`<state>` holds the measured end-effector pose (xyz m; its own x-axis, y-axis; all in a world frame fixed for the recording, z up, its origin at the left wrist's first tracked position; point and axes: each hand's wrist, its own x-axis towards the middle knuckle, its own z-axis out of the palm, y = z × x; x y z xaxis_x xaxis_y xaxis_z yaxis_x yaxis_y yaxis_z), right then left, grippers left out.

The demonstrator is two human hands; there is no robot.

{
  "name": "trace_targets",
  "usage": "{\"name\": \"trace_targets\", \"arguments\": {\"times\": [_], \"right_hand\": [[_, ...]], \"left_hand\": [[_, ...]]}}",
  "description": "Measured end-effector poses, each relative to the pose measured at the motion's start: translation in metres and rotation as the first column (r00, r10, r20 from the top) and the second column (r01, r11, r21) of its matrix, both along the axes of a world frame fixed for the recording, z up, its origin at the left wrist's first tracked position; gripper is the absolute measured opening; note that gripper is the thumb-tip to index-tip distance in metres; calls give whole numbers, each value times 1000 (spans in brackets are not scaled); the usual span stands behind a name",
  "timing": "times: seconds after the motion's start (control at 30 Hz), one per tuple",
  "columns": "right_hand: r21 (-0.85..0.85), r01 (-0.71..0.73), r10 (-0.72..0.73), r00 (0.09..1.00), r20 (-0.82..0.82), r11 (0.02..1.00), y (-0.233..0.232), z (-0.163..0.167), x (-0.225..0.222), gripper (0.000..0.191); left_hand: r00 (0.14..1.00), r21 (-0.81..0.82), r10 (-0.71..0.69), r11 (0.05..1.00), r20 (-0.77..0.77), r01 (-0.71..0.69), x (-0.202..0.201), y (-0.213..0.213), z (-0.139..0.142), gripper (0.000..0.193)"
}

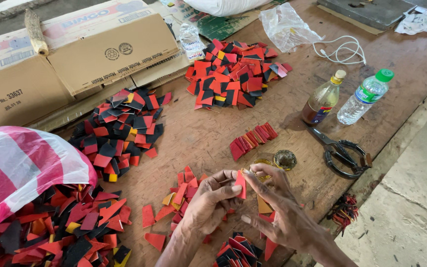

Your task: The person repeatedly picks small red and black foam pieces from a pile, dips them into a small jar of yellow liquid, and places them in a growing stack on the table. The workspace includes cardboard boxes, scissors, and bottles nearby.

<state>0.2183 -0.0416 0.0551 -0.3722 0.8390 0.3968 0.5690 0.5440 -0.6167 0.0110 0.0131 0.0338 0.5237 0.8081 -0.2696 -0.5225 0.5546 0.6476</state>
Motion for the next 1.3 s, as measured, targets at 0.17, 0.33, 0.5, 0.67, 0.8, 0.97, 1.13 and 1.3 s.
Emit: {"name": "trace_targets", "arguments": {"times": [0.17,0.33,0.5,0.67,0.8,0.97,1.13,1.3], "right_hand": [[160,33,-28,999,-32,987,-7,-11,0,84],[95,86,-79,994,-74,992,-6,-10,3,78],[81,-36,43,996,-83,996,0,-1,-1,76],[166,-79,80,997,-3,983,-27,5,1,58],[184,-28,32,999,-21,983,-37,10,14,49],[125,52,-40,994,-99,991,-26,9,37,50],[39,144,-142,988,-65,989,-24,0,55,55],[11,208,-208,978,-21,978,-27,-4,67,55]], "left_hand": [[996,6,-12,1000,92,12,-3,0,10,33],[988,30,-31,999,151,27,-5,-1,9,33],[985,63,-35,998,170,24,-2,-1,7,34],[990,-22,42,999,137,-39,-6,0,9,34],[990,269,143,953,1,-138,-4,5,4,19],[593,882,671,443,-445,160,-3,38,-10,15],[530,916,767,184,-360,356,6,79,-29,21],[527,888,769,112,-362,446,14,101,-45,21]]}}
